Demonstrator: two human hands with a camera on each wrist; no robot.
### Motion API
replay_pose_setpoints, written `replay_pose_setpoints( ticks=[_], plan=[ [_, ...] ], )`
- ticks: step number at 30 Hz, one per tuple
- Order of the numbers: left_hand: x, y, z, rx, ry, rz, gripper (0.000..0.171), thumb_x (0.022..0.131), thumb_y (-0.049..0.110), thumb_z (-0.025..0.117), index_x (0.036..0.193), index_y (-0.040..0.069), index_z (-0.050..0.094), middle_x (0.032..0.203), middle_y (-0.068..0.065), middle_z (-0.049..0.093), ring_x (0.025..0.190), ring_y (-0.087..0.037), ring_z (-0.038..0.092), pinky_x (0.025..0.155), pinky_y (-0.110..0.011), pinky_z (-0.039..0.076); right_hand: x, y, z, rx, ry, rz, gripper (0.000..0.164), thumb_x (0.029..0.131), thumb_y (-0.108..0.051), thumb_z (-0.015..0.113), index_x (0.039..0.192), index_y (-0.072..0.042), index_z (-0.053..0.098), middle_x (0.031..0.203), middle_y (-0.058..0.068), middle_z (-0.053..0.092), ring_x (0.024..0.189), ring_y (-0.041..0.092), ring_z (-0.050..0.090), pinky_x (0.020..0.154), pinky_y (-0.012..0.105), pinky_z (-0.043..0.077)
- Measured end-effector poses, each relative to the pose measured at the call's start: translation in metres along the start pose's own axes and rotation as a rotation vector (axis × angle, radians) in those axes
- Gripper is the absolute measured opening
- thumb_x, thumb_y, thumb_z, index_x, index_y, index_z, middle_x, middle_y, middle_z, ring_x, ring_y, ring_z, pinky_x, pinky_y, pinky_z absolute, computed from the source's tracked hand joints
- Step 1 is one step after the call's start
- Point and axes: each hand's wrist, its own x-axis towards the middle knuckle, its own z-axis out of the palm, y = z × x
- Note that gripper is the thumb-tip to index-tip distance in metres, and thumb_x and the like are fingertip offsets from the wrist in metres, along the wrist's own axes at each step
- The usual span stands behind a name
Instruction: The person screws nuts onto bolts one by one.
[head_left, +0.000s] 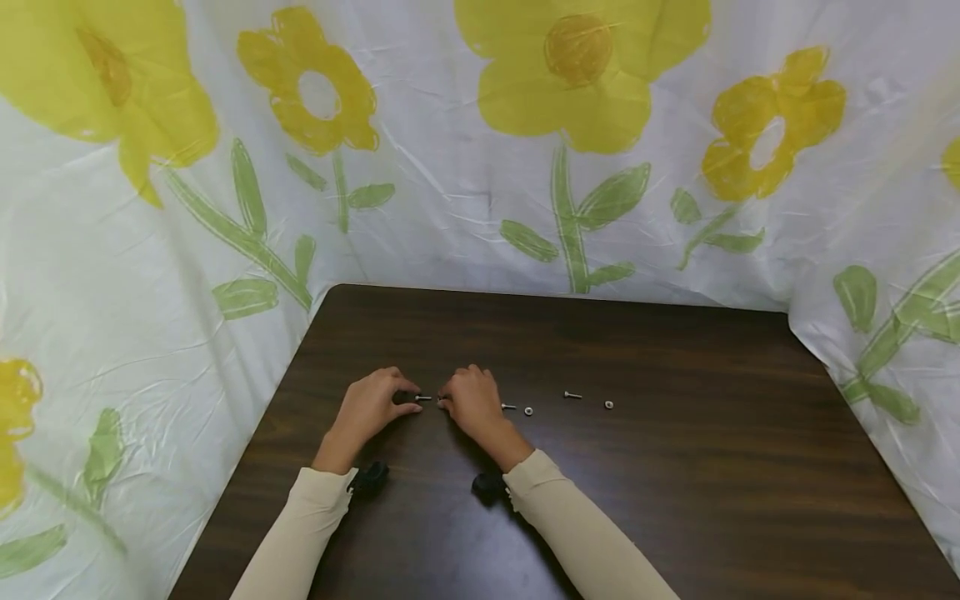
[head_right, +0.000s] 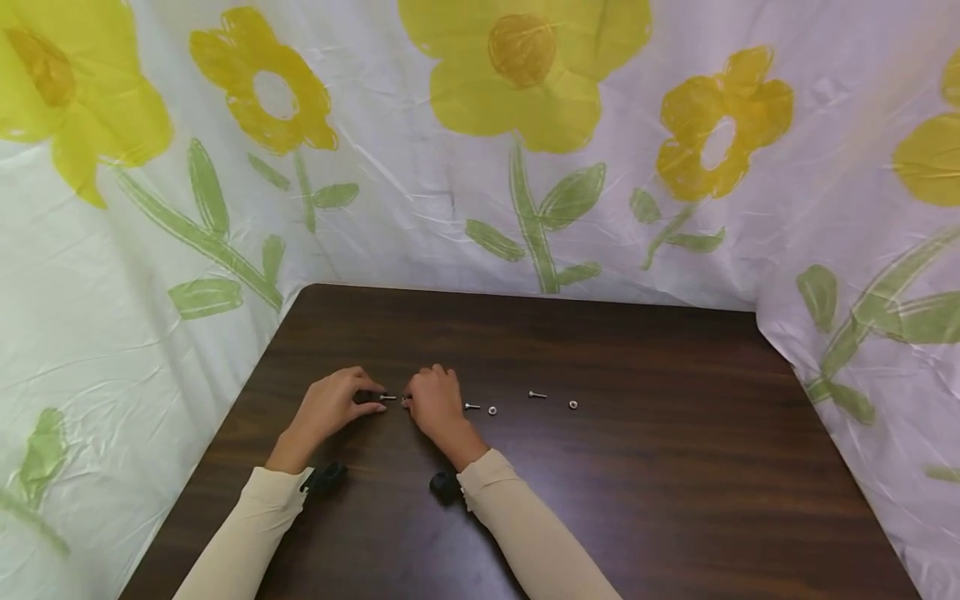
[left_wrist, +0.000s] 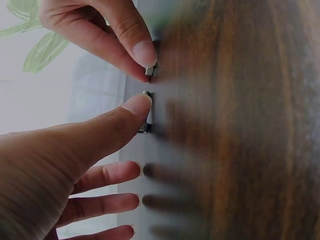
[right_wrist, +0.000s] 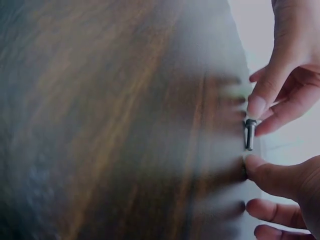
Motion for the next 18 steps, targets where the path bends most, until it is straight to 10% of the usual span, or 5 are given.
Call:
replay_pose_setpoints(
  ticks=[18],
  plan=[
    [0.0018, -0.0003, 0.0053, -0.031, 0.015, -0.016, 0.02, 0.078, 0.03, 0.089, 0.096, 0.022, 0.083, 0.093, 0.002, 0.068, 0.081, -0.018, 0.064, 0.068, -0.038, 0.057, 0.0001, -0.0022, 0.0015, -0.079, 0.034, -0.097, 0.005, 0.09, -0.031, 0.08, 0.087, -0.028, 0.082, 0.09, -0.007, 0.071, 0.086, 0.017, 0.062, 0.08, 0.039, 0.051]
  ],
)
